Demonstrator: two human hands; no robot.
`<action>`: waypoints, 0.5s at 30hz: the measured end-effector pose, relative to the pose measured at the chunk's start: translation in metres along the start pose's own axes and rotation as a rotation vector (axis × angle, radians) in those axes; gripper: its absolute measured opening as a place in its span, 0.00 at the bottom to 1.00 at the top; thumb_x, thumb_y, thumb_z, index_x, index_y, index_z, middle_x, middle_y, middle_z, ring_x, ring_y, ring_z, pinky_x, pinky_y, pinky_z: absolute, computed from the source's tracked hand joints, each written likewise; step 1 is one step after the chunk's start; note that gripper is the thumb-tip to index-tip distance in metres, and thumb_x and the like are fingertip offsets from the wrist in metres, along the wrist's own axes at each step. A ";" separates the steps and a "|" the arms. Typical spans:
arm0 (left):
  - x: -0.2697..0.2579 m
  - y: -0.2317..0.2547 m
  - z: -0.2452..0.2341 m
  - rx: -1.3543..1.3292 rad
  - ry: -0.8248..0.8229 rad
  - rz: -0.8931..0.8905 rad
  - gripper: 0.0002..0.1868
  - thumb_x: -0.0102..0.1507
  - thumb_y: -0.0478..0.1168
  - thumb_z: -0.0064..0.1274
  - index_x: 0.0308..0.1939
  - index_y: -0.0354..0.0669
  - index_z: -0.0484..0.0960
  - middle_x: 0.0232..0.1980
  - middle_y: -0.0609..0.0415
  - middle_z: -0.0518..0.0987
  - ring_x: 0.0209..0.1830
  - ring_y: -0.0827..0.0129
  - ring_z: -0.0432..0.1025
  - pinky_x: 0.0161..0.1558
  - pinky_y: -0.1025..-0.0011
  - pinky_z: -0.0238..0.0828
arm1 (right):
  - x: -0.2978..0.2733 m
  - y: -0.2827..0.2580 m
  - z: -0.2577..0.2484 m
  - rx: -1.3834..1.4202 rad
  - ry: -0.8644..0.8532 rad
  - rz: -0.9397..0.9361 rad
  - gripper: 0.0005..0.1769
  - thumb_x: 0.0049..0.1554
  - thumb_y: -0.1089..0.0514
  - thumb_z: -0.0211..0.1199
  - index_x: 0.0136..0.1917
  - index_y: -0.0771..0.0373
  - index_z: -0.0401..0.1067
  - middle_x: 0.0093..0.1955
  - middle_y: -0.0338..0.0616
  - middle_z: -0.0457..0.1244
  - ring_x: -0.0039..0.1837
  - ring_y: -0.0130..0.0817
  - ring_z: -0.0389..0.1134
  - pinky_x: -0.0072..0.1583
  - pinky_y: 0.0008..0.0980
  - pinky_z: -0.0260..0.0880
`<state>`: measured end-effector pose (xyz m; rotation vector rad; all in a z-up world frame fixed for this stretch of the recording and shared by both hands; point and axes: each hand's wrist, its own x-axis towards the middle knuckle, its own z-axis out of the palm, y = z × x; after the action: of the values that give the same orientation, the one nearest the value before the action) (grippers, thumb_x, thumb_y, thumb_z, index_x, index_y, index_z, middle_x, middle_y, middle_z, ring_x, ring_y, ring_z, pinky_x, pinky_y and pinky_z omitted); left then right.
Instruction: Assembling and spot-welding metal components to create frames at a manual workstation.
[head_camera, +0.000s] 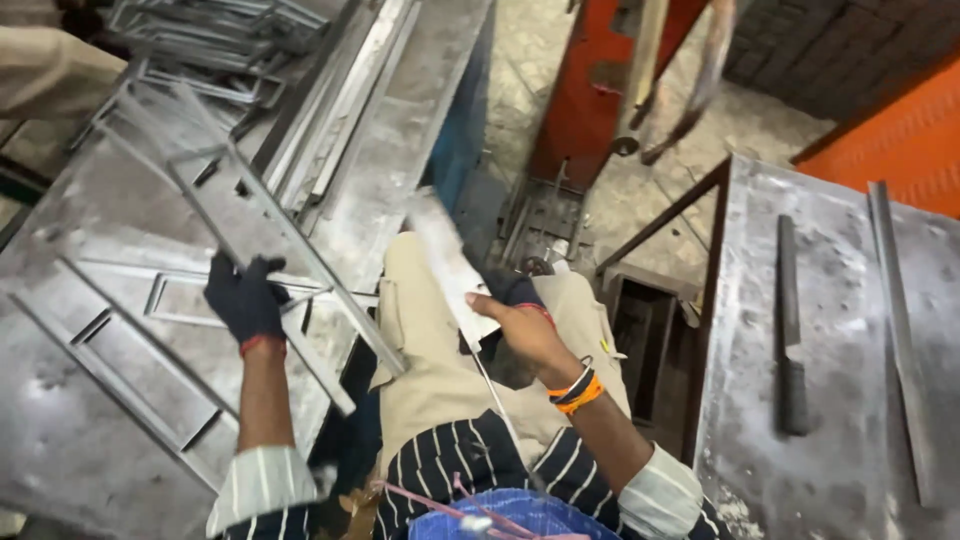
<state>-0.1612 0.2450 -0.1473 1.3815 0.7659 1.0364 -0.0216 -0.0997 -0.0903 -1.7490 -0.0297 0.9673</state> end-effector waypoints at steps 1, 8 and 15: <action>-0.003 -0.016 -0.025 0.004 0.019 0.002 0.11 0.64 0.27 0.51 0.50 0.36 0.76 0.34 0.47 0.81 0.18 0.69 0.71 0.18 0.72 0.62 | 0.005 0.003 0.002 -0.010 -0.016 -0.001 0.28 0.60 0.44 0.69 0.51 0.76 0.81 0.44 0.42 0.71 0.44 0.24 0.67 0.47 0.29 0.68; -0.028 -0.065 -0.212 0.092 0.153 -0.213 0.13 0.72 0.41 0.50 0.56 0.40 0.66 0.46 0.42 0.77 0.33 0.61 0.72 0.26 0.67 0.63 | 0.009 0.017 0.000 0.393 -0.004 0.019 0.21 0.55 0.55 0.69 0.57 0.72 0.78 0.51 0.42 0.73 0.53 0.30 0.73 0.54 0.30 0.71; -0.015 -0.072 -0.222 1.341 0.249 0.276 0.26 0.69 0.53 0.65 0.60 0.35 0.81 0.54 0.37 0.81 0.53 0.44 0.75 0.54 0.51 0.70 | -0.018 -0.017 0.013 0.511 -0.214 -0.170 0.24 0.58 0.60 0.61 0.67 0.70 0.71 0.56 0.49 0.73 0.55 0.38 0.74 0.55 0.35 0.74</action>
<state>-0.3604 0.3278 -0.2390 2.5531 1.6402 0.8881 -0.0344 -0.0913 -0.0670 -1.1532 -0.0623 0.9349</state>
